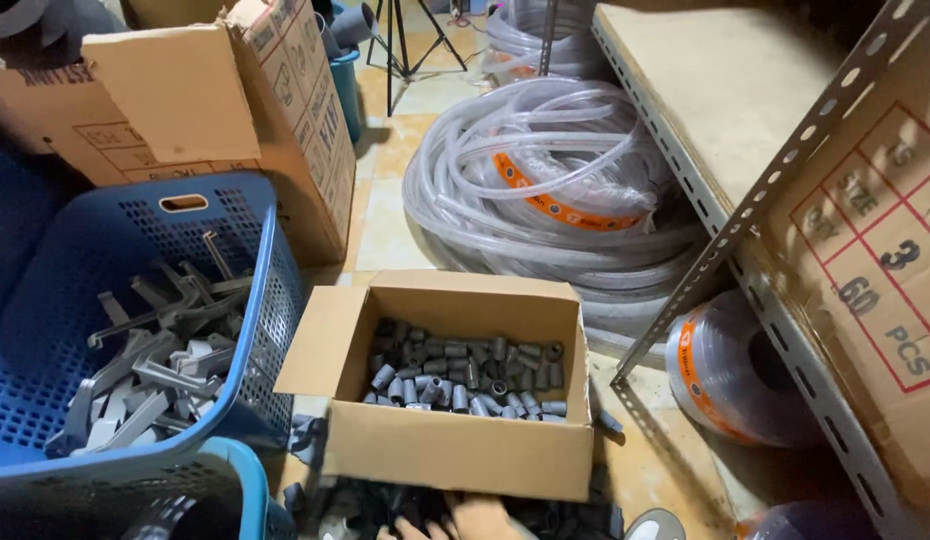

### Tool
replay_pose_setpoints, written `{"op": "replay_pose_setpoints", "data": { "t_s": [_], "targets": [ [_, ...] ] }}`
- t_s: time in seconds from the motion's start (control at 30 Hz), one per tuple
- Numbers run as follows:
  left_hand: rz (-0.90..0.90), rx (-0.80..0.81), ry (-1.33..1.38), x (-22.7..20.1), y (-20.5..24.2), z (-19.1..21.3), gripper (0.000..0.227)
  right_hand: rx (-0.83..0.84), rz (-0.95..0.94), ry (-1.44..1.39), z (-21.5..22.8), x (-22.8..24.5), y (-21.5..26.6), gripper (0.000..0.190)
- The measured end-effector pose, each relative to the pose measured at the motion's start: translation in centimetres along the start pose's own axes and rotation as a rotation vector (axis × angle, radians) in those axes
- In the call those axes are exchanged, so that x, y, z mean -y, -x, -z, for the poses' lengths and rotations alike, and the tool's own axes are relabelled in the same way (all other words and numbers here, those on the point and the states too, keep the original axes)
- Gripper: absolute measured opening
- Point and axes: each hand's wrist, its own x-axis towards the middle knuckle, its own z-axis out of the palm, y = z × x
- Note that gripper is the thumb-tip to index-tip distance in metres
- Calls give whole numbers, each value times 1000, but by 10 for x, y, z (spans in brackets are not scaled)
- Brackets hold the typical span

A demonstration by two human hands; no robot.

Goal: Sorting and cleaning plastic pipe fittings from boxes in a warehouse storage area.

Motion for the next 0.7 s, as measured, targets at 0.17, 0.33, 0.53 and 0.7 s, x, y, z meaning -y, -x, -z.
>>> {"op": "replay_pose_setpoints", "data": {
  "t_s": [0.17,0.33,0.53,0.7],
  "targets": [
    [10,333,-398,7,-8,13,54,426,116,-186,-33,-19,25,48],
    [40,469,-644,-11,-3,32,67,933,105,-377,-38,-27,35,19],
    [29,569,-570,-24,-6,45,49,858,334,-112,-16,-10,35,22],
    [278,800,-382,-36,-28,56,49,1168,375,-306,110,0,-15,35]
  ]
}}
